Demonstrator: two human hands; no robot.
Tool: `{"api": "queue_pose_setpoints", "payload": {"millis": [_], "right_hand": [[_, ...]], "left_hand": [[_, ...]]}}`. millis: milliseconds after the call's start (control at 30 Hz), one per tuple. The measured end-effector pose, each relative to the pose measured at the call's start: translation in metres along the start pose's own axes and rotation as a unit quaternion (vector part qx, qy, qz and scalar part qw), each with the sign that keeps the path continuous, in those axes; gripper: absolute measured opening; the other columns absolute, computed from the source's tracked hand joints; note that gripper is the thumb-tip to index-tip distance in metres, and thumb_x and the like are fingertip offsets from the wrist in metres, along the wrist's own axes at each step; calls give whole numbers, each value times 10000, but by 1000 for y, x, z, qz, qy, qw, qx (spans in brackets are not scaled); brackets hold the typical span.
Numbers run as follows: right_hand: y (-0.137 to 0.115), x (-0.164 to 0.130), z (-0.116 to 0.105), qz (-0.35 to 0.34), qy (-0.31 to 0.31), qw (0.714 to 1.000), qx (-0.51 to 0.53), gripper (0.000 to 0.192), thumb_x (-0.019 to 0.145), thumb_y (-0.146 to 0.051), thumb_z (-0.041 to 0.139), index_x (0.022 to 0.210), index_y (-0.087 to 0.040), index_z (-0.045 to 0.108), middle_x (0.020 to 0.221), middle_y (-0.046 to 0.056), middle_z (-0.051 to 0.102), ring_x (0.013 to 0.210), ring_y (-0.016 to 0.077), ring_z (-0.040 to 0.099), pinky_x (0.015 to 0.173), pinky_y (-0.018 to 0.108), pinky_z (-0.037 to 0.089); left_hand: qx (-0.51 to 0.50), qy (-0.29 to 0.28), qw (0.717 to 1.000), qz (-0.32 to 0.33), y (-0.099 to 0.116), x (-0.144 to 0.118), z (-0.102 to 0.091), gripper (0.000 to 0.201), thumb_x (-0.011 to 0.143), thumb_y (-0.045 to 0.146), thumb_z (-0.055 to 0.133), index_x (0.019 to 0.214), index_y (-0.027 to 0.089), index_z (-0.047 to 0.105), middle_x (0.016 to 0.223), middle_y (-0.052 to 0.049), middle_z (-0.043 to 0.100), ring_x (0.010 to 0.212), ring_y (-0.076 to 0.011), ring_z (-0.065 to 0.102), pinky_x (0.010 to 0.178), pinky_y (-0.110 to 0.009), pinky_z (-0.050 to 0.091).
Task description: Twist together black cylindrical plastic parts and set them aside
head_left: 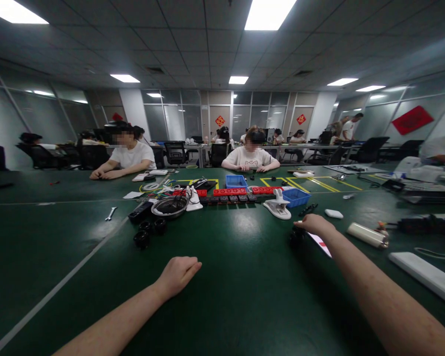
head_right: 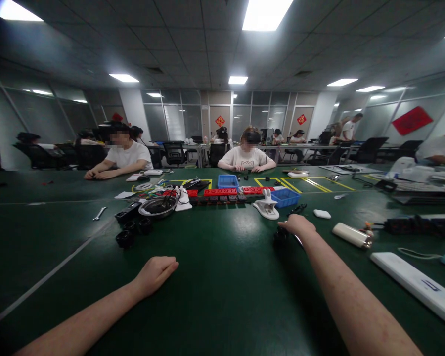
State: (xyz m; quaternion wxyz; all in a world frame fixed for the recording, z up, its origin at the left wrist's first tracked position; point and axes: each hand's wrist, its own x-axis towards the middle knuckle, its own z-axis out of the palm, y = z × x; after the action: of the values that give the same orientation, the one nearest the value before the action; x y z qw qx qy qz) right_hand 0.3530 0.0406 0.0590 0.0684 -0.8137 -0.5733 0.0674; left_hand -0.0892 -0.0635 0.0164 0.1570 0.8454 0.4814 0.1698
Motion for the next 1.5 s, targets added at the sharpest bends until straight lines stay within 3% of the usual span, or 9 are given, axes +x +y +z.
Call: {"api": "queue_pose_setpoints", "payload": {"millis": [133, 300, 533, 733, 867, 1067, 1233, 1367, 1500], "right_hand": [[-3, 5, 0, -12, -6, 1000, -1, 290, 578, -447, 597, 596, -162, 644, 722, 115, 636, 694, 266, 593, 539, 321, 433], [-19, 10, 5, -69, 11, 997, 14, 248, 628, -406, 580, 632, -172, 664, 711, 99, 640, 708, 246, 595, 570, 299, 429], [-100, -3, 30, -221, -3, 973, 67, 236, 712, -332, 534, 831, -176, 665, 797, 100, 652, 760, 245, 586, 656, 321, 424], [-160, -57, 40, -378, -93, 912, 126, 291, 674, -290, 591, 963, -269, 618, 954, 10, 630, 805, 185, 575, 720, 268, 427], [-156, -88, 31, -462, -184, 842, 210, 526, 677, -324, 585, 1179, -266, 440, 1013, 23, 592, 828, 169, 547, 725, 287, 430], [-129, -98, 44, -419, -272, 835, 230, 609, 615, -307, 647, 1177, -218, 431, 1007, 38, 556, 852, 168, 521, 755, 301, 416], [-136, -107, 60, -447, -237, 823, 258, 562, 586, -251, 671, 1113, -178, 489, 963, 34, 567, 839, 171, 518, 745, 286, 407], [-144, -108, 64, -481, -210, 809, 265, 401, 583, -234, 673, 966, -166, 577, 865, 10, 586, 787, 168, 531, 696, 263, 410], [-141, -100, 69, -473, -223, 805, 280, 291, 611, -228, 647, 890, -166, 594, 807, -8, 587, 748, 156, 539, 662, 243, 409]], "left_hand": [[-5, -10, 1000, -1, 6, 0, -6, 339, 834, 410, 312, 689, 175, 508, 655, 11, 501, 592, -115, 471, 561, -222, 370], [-41, -17, 999, -28, 19, -1, -19, 254, 787, 396, 421, 945, 208, 487, 839, -8, 503, 704, -132, 485, 606, -232, 393], [-48, 27, 998, -37, 11, 2, -11, 464, 762, 388, 463, 1191, 261, 337, 956, -28, 465, 752, -151, 482, 643, -270, 416], [-59, 49, 996, -37, 7, 2, -7, 531, 743, 414, 486, 1225, 278, 311, 1133, -52, 422, 882, -191, 486, 720, -312, 432], [-61, 62, 995, -46, 15, 4, -2, 670, 670, 467, 558, 1253, 282, 284, 1192, -68, 397, 999, -243, 449, 818, -378, 395], [-79, 36, 996, -22, 34, 23, 11, 768, 576, 529, 614, 1242, 281, 325, 1219, -71, 398, 1115, -277, 359, 909, -416, 317], [-81, 66, 994, -22, 40, 51, 19, 675, 569, 509, 630, 1154, 223, 455, 1138, -88, 469, 1066, -271, 406, 887, -392, 336], [-118, 36, 992, -14, 40, 64, 21, 388, 624, 393, 629, 960, 206, 578, 920, -45, 574, 876, -214, 517, 766, -320, 407], [-162, 15, 987, 13, 38, 67, 20, 388, 616, 342, 650, 970, 206, 568, 945, -41, 554, 856, -195, 517, 741, -292, 416]]}}
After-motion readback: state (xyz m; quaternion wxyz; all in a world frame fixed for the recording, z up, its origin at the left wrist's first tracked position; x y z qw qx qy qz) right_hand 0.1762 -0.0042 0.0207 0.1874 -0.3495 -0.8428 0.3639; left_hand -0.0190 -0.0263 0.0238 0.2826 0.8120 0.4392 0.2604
